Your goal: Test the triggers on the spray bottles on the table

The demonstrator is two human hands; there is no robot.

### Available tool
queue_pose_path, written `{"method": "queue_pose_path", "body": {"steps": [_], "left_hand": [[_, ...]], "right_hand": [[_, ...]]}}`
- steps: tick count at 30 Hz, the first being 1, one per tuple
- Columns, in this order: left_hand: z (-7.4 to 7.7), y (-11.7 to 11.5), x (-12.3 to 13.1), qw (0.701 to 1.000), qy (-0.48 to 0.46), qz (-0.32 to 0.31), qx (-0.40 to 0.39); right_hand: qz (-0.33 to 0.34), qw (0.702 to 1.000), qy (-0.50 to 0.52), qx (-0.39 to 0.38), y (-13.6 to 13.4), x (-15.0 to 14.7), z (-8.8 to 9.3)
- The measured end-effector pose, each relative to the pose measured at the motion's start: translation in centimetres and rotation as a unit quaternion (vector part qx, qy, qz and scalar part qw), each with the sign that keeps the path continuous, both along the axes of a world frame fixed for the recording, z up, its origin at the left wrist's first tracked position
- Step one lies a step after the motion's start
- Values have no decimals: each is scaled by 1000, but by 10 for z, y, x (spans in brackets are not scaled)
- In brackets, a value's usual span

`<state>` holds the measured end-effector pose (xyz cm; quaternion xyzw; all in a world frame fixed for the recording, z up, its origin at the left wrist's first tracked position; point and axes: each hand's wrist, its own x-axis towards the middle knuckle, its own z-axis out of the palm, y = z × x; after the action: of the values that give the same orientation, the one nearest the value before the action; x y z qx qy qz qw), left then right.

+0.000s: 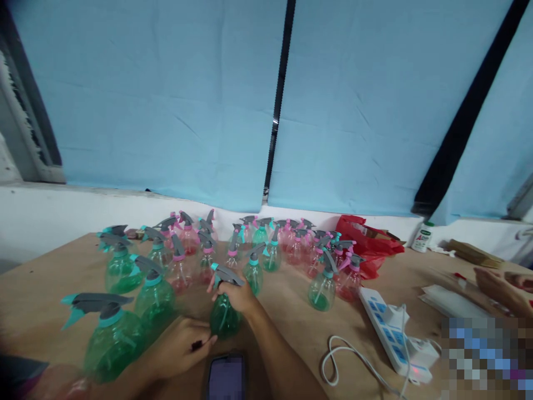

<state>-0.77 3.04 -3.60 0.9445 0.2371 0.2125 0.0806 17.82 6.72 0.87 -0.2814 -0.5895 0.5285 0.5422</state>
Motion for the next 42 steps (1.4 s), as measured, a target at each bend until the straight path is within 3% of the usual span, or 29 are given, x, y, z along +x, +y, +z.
{"method": "queue_pose_path", "body": {"steps": [8, 14, 17, 24, 28, 31, 34, 37, 42], "left_hand": [[-3, 1, 0, 1000, -3, 1, 11], [-2, 1, 0, 1000, -4, -1, 15], [-3, 2, 0, 1000, -3, -2, 14], [-2, 1, 0, 1000, -4, 2, 26], [-1, 0, 1, 1000, -10, 2, 30], [-1, 0, 0, 999, -12, -6, 39], [-2, 0, -1, 999, -14, -8, 45], [-2, -1, -1, 999, -9, -3, 41], [0, -1, 0, 1000, -4, -6, 27]], "right_hand": [[-15, 999, -1, 47, 5, 0, -6], [-27, 1000, 13, -3, 5, -3, -10], [-37, 999, 5, 18, 3, -5, -10], [-147, 985, -9, 93, -16, 20, -30], [-275, 954, -58, 106, -28, 50, -45], [-400, 908, -66, 106, -27, 69, -49], [-484, 862, -84, 125, -20, 83, -47], [-513, 838, -113, 149, -14, 92, -45], [-517, 832, -126, 158, -6, 96, -48]]}}
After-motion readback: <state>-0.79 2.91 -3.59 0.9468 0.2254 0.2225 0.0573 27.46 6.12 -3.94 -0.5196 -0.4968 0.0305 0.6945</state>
